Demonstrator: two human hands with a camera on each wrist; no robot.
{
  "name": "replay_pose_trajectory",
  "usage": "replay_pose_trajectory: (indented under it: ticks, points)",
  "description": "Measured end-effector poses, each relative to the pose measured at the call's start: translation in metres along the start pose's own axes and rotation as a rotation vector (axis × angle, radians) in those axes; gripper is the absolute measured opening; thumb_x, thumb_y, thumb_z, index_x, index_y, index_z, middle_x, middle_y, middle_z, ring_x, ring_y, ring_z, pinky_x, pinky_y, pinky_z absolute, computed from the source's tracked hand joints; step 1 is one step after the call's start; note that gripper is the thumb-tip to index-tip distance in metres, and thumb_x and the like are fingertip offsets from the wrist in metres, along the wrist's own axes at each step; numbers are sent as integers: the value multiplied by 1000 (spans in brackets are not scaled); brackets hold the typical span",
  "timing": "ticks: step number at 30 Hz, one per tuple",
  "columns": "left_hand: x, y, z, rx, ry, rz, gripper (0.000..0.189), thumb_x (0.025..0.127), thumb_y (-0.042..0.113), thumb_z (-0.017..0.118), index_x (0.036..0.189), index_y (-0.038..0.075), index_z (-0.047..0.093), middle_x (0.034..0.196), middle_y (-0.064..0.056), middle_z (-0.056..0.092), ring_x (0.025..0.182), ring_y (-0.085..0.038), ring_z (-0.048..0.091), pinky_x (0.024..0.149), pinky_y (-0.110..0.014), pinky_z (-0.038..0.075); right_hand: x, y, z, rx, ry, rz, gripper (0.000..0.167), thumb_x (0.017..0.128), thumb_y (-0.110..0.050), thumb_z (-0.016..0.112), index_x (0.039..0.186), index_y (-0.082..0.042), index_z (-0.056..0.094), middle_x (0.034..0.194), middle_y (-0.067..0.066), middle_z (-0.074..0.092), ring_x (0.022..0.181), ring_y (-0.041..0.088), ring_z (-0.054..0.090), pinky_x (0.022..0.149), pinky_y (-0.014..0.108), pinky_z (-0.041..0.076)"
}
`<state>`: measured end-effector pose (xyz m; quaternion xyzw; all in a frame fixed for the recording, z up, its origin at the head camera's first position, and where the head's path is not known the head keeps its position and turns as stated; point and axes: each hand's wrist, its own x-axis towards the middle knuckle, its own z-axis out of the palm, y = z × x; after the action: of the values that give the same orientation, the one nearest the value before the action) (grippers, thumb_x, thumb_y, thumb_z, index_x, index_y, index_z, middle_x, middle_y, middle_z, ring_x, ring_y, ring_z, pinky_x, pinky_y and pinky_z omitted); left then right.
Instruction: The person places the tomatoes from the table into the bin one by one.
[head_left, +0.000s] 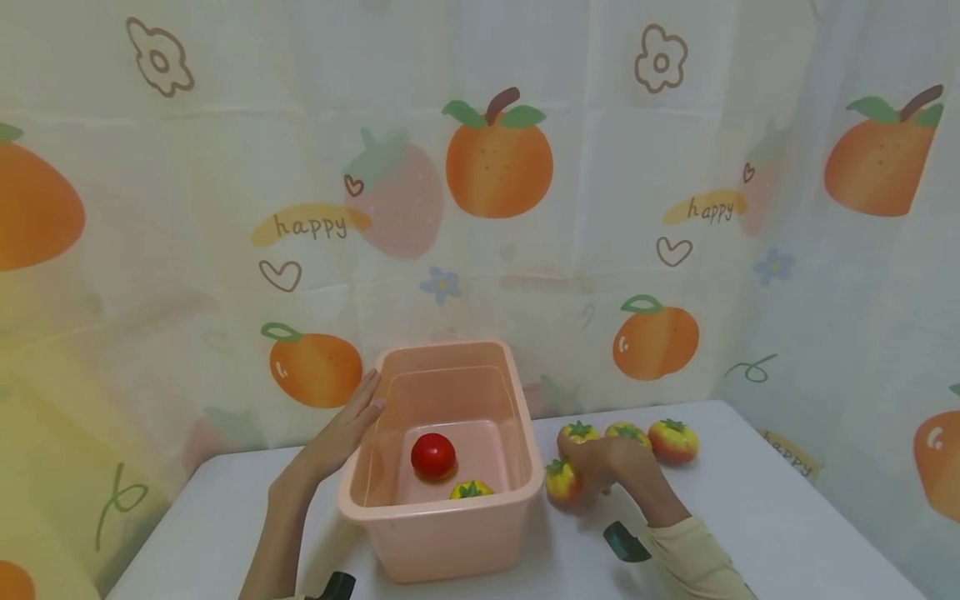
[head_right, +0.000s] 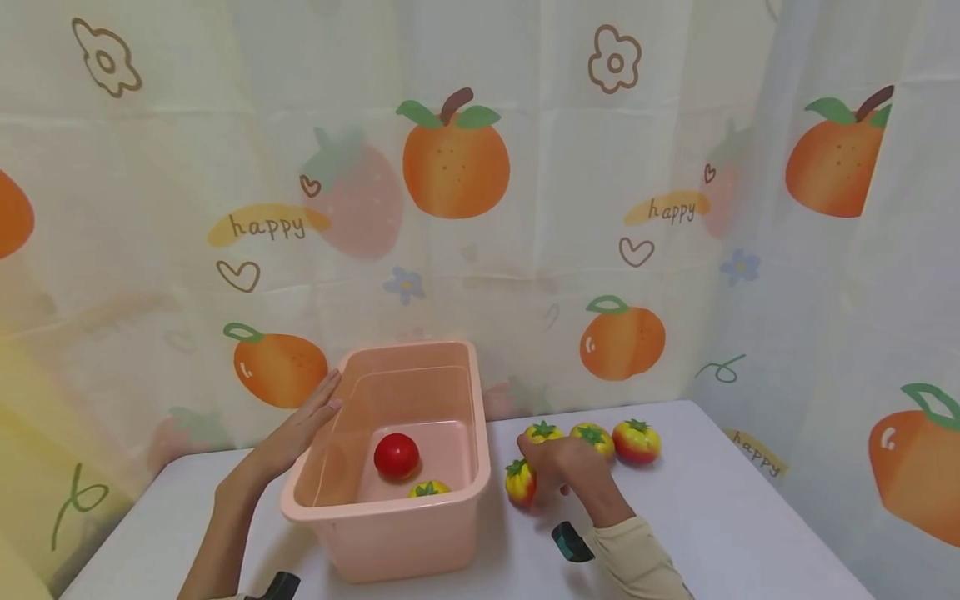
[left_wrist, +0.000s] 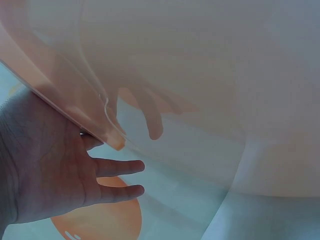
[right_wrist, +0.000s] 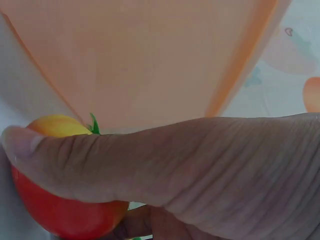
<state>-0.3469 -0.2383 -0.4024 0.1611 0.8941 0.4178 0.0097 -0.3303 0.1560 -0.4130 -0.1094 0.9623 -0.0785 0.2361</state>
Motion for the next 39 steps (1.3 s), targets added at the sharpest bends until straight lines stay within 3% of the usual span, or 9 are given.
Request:
replay_pose_trajectory:
  ticks: [5, 7, 10, 13, 16, 19, 25, 33, 39]
  points:
    - [-1, 1, 0, -4, -2, 6, 77, 109, 58, 33, 170, 21, 5, 179, -13, -5, 163, -49, -1, 119, -81, 11, 0, -4, 1, 23, -20, 50, 96, 82, -25, 89, 160, -18, 34, 95, 11, 67, 81, 28, 67, 82, 45, 52]
    - [-1, 1, 0, -6, -3, 7, 77, 109, 57, 34, 170, 21, 5, 179, -13, -5, 163, -49, -1, 119, -81, 11, 2, -5, 3, 28, -23, 63, 92, 83, -24, 88, 158, -17, 35, 92, 14, 69, 80, 29, 69, 87, 50, 54]
    - [-1, 0, 0, -10, -2, 11, 76, 110, 56, 34, 170, 20, 5, 179, -13, -5, 163, -49, -2, 119, -80, 10, 4, -7, 4, 14, -30, 64, 79, 85, -20, 86, 151, -16, 43, 99, 14, 69, 79, 29, 69, 88, 50, 57]
    - [-1, 0, 0, -12, -4, 11, 76, 110, 56, 34, 170, 20, 5, 179, -13, -5, 163, -49, -2, 119, -80, 10, 5, -9, 5, -9, -35, 43, 65, 85, -19, 87, 139, -15, 52, 106, 11, 66, 77, 29, 68, 79, 44, 59]
    - [0, -1, 1, -11, -7, 9, 76, 110, 57, 33, 170, 20, 5, 179, -13, -5, 163, -49, -2, 119, -81, 10, 6, -9, 6, -20, -27, 42, 60, 81, -27, 91, 129, -14, 57, 100, 8, 66, 75, 27, 68, 71, 39, 56]
    - [0, -1, 1, -8, -7, 8, 76, 110, 57, 32, 170, 19, 5, 179, -13, -5, 163, -49, -2, 119, -81, 9, 5, -9, 7, -15, -18, 56, 71, 78, -32, 93, 132, -12, 53, 95, 8, 66, 74, 27, 67, 68, 37, 52]
    - [0, -1, 0, -1, -6, 5, 76, 110, 57, 31, 170, 17, 5, 179, -13, -5, 163, -49, -3, 120, -80, 8, 7, -10, 7, 22, -22, 103, 86, 79, -30, 92, 148, -13, 44, 104, 10, 66, 75, 27, 67, 69, 37, 52]
    - [-1, -1, -1, 6, -4, 9, 74, 111, 53, 28, 170, 15, 4, 179, -13, -6, 164, -48, -3, 122, -79, 7, 3, -9, 2, 65, -66, 93, 63, 83, -24, 88, 134, -17, 52, 104, 7, 62, 80, 25, 62, 79, 41, 59]
    - [0, 1, -2, 5, -5, 13, 75, 111, 55, 29, 169, 14, 4, 179, -13, -5, 164, -47, -2, 122, -79, 7, -11, -3, -6, 73, -51, 28, 64, 87, -22, 84, 144, -17, 54, 92, 9, 65, 81, 28, 64, 88, 48, 53]
